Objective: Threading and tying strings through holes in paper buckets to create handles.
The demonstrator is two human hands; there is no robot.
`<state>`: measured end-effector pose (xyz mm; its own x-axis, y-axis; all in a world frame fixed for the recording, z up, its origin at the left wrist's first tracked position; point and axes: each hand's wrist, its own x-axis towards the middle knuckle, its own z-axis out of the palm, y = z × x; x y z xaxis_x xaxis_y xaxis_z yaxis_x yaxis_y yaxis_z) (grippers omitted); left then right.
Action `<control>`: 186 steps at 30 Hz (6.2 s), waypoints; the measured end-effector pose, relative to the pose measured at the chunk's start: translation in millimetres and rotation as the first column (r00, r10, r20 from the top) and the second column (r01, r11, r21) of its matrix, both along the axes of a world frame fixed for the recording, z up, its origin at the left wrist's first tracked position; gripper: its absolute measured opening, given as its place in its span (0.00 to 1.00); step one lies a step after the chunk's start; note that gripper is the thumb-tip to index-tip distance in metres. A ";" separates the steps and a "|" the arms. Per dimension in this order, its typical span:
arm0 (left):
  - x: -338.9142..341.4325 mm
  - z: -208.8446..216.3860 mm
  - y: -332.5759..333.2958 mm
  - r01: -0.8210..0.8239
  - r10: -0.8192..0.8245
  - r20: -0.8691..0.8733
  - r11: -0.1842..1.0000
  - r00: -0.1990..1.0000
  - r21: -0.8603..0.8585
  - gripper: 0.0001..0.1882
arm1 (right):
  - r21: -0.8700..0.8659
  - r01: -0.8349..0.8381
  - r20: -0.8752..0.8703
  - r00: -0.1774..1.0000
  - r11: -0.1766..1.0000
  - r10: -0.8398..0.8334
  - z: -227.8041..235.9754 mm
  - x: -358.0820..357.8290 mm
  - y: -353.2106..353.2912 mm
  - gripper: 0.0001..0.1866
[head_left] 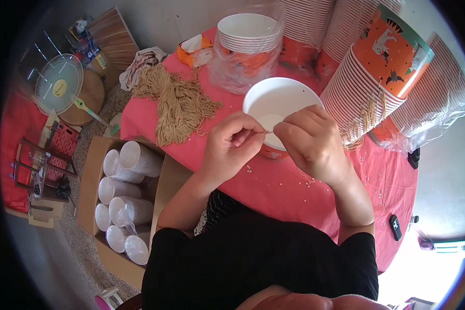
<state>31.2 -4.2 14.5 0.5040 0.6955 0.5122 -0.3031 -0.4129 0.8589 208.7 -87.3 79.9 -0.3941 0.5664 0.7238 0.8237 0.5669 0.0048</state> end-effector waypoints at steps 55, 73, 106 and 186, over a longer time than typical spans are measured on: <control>0.7 -1.6 -12.0 -0.137 0.191 -0.185 0.954 0.964 0.267 0.06 | 0.277 0.139 -0.213 0.974 0.951 -0.081 30.6 26.6 -17.1 0.12; 9.1 9.8 65.7 -0.326 0.441 -0.356 0.883 0.824 0.338 0.08 | -0.164 -0.802 -0.973 0.228 0.574 0.041 23.5 44.1 -16.6 0.10; -34.2 6.5 2.5 -0.221 0.193 -0.317 0.974 0.928 -0.054 0.07 | -0.274 0.055 -0.639 0.736 0.960 -0.224 -18.3 75.1 40.5 0.08; -11.4 11.1 2.9 -0.087 0.307 -0.072 0.473 0.949 0.877 0.15 | -0.582 -0.181 -0.095 0.983 0.793 0.155 -3.8 40.2 -11.2 0.05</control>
<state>19.8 -1.4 25.6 0.5732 0.0602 0.8172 0.0080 -0.9977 0.0679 248.8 -98.5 76.1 -0.5008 0.8149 0.2918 0.7075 0.5796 -0.4044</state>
